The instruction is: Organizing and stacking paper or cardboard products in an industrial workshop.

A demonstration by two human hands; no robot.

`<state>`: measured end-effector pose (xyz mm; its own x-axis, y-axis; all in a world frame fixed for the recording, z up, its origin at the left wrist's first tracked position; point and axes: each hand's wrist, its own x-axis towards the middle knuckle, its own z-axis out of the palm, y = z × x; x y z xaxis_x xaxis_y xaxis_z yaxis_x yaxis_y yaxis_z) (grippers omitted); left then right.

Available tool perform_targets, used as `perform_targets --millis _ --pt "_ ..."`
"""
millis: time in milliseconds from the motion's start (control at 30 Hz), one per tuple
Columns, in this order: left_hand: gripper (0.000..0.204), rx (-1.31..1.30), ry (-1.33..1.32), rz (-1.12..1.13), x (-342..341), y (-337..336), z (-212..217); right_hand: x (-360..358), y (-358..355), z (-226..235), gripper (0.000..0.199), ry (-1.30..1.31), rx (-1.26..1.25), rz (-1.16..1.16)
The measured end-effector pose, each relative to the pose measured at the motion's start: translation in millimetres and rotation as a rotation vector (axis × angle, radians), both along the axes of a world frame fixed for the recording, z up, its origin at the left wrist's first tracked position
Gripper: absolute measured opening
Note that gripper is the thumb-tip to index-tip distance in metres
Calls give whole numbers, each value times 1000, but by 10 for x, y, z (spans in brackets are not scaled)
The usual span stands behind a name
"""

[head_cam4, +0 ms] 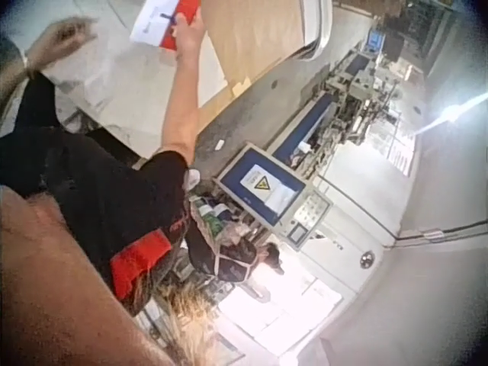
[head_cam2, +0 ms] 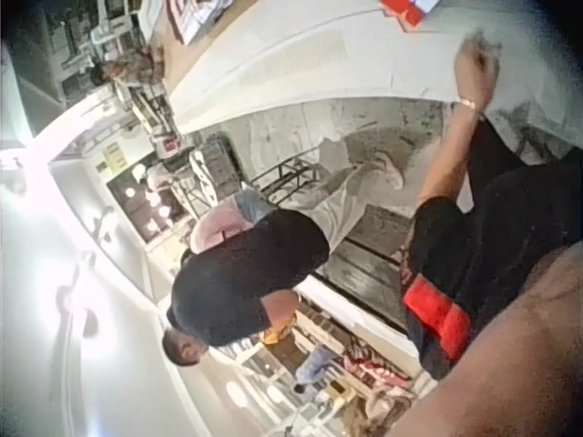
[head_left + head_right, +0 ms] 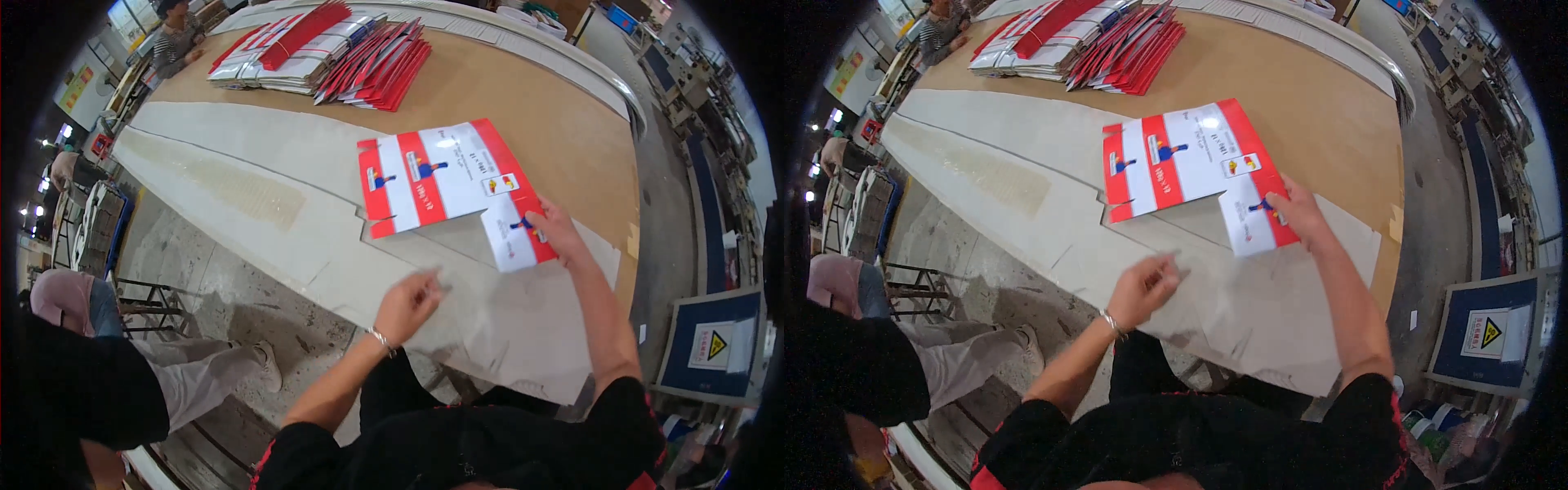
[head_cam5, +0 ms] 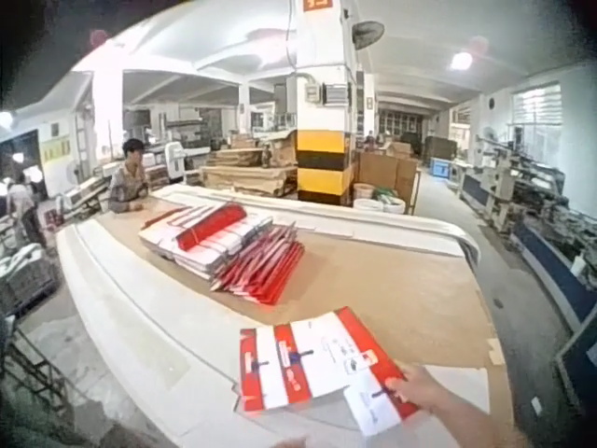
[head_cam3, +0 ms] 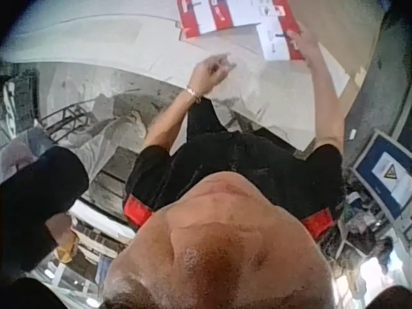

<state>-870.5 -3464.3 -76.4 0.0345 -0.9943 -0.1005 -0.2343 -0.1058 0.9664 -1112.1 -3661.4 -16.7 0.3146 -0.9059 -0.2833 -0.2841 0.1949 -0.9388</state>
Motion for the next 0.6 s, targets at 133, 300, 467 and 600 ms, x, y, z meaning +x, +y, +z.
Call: perform_targets --millis 133,300,467,600 --pt "39 -107 -60 20 28 93 24 337 -1132 -300 44 214 -108 -58" --pt "45 -109 -77 -42 81 94 109 1577 -2720 -882 42 -70 -152 -67" --pt "47 -70 -15 -116 89 -93 93 3002 -3152 -1039 41 -23 -315 -100" --pt "48 -105 -162 -94 92 -66 131 2623 -2694 -635 62 111 -87 -85"
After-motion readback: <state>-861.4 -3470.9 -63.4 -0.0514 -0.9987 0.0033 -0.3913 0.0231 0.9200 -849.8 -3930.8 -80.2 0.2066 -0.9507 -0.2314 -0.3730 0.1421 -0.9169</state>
